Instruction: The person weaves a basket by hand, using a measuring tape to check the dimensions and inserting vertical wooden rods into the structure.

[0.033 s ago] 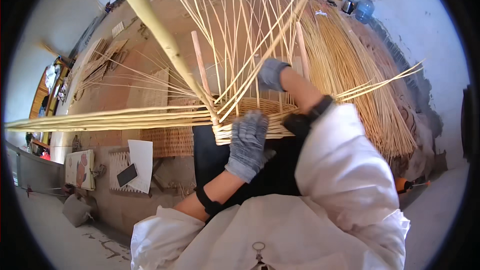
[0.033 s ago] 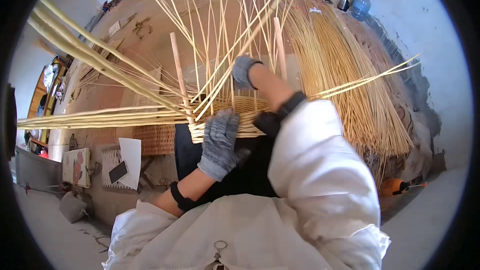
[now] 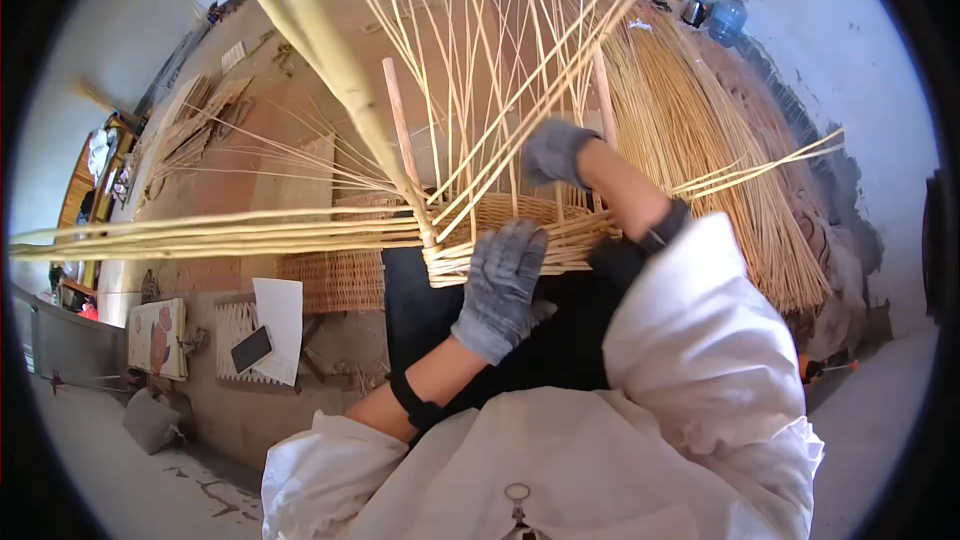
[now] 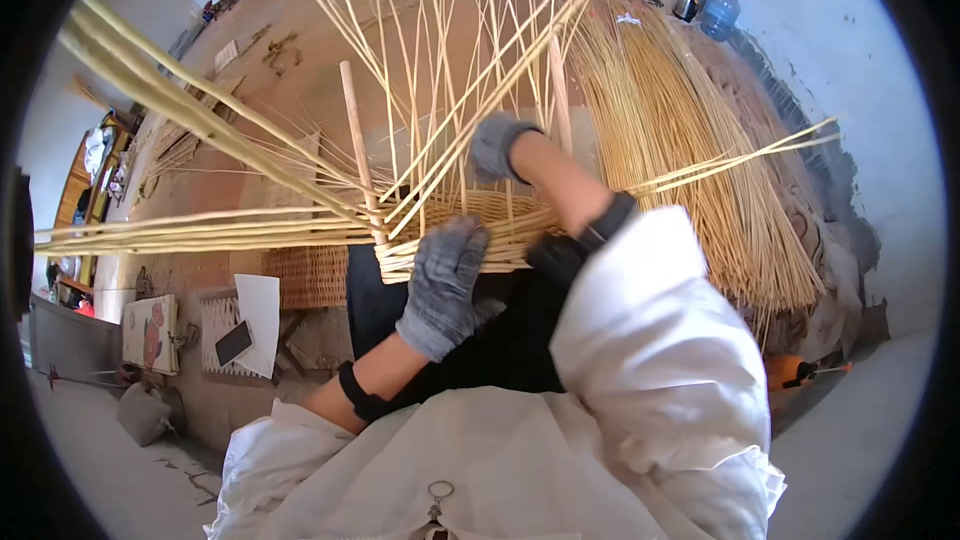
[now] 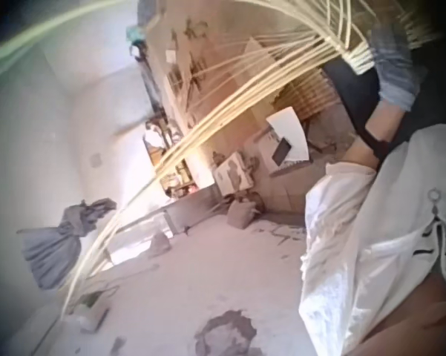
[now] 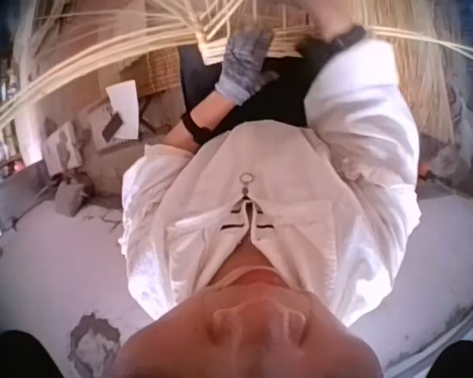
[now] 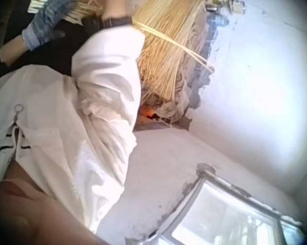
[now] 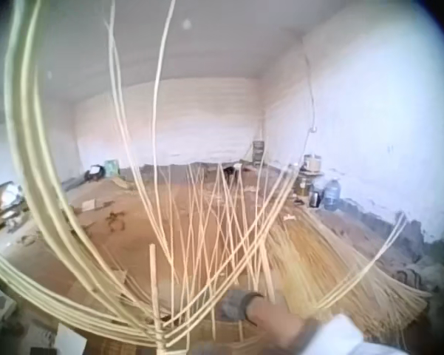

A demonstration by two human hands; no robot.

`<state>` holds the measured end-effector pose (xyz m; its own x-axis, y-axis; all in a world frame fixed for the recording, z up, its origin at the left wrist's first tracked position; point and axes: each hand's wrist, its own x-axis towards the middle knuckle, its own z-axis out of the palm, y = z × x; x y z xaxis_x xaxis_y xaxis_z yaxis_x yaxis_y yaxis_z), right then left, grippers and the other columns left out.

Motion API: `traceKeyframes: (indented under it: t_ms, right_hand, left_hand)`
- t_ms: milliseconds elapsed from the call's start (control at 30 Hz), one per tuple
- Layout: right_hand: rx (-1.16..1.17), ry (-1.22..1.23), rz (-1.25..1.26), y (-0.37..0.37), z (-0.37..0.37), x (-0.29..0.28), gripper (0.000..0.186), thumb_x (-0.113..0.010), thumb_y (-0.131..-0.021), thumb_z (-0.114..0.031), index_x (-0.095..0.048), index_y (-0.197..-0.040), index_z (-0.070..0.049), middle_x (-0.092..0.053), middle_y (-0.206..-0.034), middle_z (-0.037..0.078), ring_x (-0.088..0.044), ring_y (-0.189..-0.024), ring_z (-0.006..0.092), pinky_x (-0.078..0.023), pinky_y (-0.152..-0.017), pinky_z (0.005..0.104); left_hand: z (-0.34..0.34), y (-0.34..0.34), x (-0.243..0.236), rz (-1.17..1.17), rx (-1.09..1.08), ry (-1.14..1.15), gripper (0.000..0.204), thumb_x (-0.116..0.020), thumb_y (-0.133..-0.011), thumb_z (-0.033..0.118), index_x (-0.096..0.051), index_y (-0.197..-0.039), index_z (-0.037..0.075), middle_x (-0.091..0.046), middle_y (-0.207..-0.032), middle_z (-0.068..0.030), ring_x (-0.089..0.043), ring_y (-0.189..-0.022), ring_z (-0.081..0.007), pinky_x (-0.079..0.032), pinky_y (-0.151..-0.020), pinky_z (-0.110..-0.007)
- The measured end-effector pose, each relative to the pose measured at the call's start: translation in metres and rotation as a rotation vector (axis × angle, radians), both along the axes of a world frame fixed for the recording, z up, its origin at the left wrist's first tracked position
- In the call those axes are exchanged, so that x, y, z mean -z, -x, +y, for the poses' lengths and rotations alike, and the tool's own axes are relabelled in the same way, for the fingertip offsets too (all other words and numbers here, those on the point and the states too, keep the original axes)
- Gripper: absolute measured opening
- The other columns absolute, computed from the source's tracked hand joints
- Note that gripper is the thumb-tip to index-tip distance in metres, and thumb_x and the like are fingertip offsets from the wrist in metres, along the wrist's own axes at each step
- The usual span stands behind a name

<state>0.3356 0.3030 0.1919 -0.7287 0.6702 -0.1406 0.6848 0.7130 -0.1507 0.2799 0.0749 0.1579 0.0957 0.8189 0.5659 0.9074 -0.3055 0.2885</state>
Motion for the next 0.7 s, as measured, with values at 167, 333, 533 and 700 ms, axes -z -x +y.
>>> traceKeyframes:
  t_ms: [167,333,533,700]
  right_hand:
    - [0.336,-0.249,0.003,-0.04,-0.023,-0.001,0.008,-0.054,-0.085,-0.015,-0.061,-0.087,-0.012,-0.061,-0.073,0.004,-0.058,-0.063,0.0167,-0.049,-0.055,0.0307]
    - [0.916,1.089,1.325,-0.011,-0.007,0.057,0.016,-0.05,-0.087,-0.026,-0.056,-0.077,-0.015,-0.044,-0.054,0.001,-0.04,-0.042,0.0166,-0.033,-0.038,0.0319]
    - [0.601,0.501,1.176,0.007,0.02,0.073,0.019,-0.049,-0.087,-0.028,-0.052,-0.073,-0.015,-0.047,-0.057,0.001,-0.043,-0.045,0.0179,-0.035,-0.041,0.0333]
    - [0.545,0.355,0.738,-0.024,-0.003,0.044,0.018,-0.054,-0.085,-0.026,-0.059,-0.087,-0.008,-0.058,-0.079,0.009,-0.055,-0.066,0.0226,-0.043,-0.061,0.0326]
  left_hand:
    - [0.029,-0.011,-0.006,0.168,0.032,0.399,0.069,-0.063,-0.073,0.04,-0.041,-0.132,0.01,-0.046,-0.13,-0.0122,-0.044,-0.117,-0.0292,-0.028,-0.1,-0.046]
    - [0.032,-0.015,0.01,0.275,-0.039,0.322,0.067,-0.065,-0.071,0.035,-0.044,-0.129,0.011,-0.047,-0.127,-0.0114,-0.046,-0.113,-0.0267,-0.03,-0.097,-0.045]
    - [0.041,-0.015,0.017,0.229,-0.112,0.345,0.064,-0.066,-0.068,0.03,-0.047,-0.126,0.011,-0.049,-0.123,-0.0099,-0.047,-0.108,-0.0251,-0.032,-0.093,-0.043]
    - [0.015,-0.013,0.001,0.088,-0.027,0.09,0.058,-0.067,-0.068,0.026,-0.05,-0.122,0.013,-0.052,-0.115,-0.0074,-0.05,-0.103,-0.024,-0.037,-0.088,-0.04]
